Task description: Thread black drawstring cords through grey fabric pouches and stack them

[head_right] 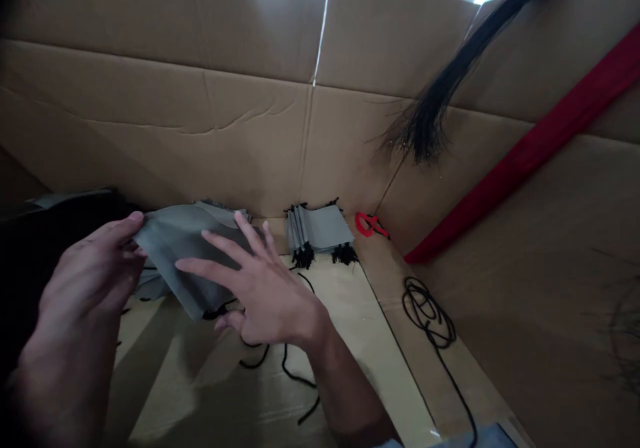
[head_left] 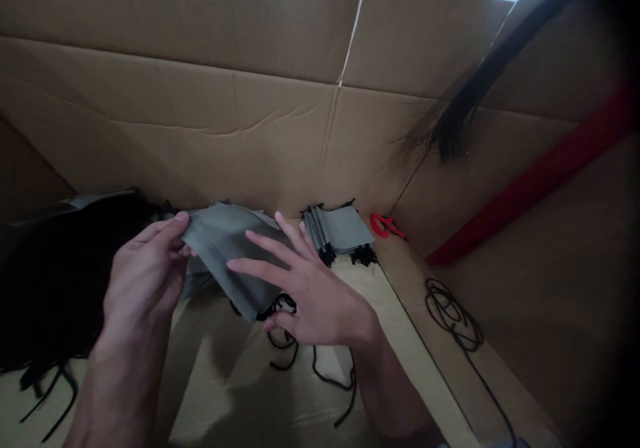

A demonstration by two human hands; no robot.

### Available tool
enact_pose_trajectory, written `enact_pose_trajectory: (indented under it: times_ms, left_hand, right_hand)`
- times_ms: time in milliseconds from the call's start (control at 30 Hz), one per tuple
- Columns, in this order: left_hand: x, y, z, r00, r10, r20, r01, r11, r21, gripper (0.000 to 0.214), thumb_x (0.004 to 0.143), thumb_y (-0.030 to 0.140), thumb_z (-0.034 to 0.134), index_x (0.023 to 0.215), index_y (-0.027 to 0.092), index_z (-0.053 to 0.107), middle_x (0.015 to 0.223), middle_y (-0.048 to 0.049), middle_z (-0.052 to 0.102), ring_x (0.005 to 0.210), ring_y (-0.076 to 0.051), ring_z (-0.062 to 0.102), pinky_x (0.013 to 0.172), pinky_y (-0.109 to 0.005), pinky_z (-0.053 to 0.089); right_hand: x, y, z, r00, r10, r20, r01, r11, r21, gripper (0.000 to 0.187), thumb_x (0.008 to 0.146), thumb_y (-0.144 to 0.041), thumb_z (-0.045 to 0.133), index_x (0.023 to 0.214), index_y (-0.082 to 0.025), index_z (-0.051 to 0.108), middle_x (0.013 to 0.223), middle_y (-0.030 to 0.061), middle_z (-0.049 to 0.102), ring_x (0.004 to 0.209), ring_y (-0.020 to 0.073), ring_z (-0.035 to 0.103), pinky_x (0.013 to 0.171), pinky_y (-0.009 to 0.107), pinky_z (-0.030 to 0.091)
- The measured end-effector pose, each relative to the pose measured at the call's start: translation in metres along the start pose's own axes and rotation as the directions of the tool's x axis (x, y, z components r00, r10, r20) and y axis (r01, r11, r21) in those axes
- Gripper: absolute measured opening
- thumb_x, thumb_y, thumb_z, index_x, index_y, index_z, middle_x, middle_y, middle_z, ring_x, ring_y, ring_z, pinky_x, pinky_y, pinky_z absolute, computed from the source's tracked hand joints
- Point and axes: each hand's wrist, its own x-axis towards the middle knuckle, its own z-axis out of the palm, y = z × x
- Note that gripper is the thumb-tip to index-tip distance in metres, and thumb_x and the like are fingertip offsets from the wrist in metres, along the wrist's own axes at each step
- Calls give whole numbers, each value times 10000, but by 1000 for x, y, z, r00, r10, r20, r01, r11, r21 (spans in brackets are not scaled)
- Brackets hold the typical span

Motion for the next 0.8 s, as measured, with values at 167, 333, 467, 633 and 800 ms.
enact_pose_trajectory:
  times_ms: [167, 333, 467, 633, 800]
  left_hand:
    - [5, -8, 0, 1000, 11, 13, -10, 998, -68, 237, 819, 252, 866, 696, 190, 674, 614, 39, 649, 549, -80, 577, 506, -207, 504]
    - [-10, -21, 18, 970, 49, 239, -69, 995, 78, 295, 767, 435, 880, 801, 163, 772, 837, -51, 777, 721, -183, 713, 544, -259, 591]
    - [7, -36, 9, 888, 159, 432, -394, 748, 534, 440, 965, 560, 611, 955, 169, 813, 932, -104, 825, 808, -259, 767, 612, -317, 593]
    - [55, -71, -22, 893, 217, 395, -450, 442, 776, 321, 926, 435, 620, 947, 165, 792, 956, -111, 812, 1121, -357, 746, 975, -449, 562]
    - [71, -104, -35, 905, 91, 415, -423, 271, 864, 402, 856, 344, 717, 1146, 67, 749, 1403, -331, 671, 1516, -604, 385, 1127, -749, 391]
  right_hand:
    - [-7, 7, 17, 955, -89, -283, 98, 995, 20, 524, 944, -21, 522, 1386, -242, 697, 1476, 48, 720, 1599, 288, 425, 1332, 637, 268]
    - [-31, 29, 26, 700, 296, -650, -236, 955, 181, 228, 1030, -224, 559, 1053, -190, 783, 870, 28, 803, 728, 169, 724, 683, 272, 587]
    - [-70, 64, -4, 435, 454, -777, -481, 847, 226, 400, 1054, -450, 567, 860, -139, 729, 663, 2, 644, 588, 153, 559, 538, 246, 434]
    - [-101, 109, -38, 160, 384, -909, -653, 732, 194, 510, 1068, -507, 468, 990, -85, 744, 808, 105, 697, 746, 243, 639, 689, 355, 502]
    - [-87, 155, -3, 396, 379, -837, -656, 754, 32, 447, 1070, -338, 470, 1388, -107, 685, 1267, 215, 743, 1164, 315, 707, 1049, 467, 531]
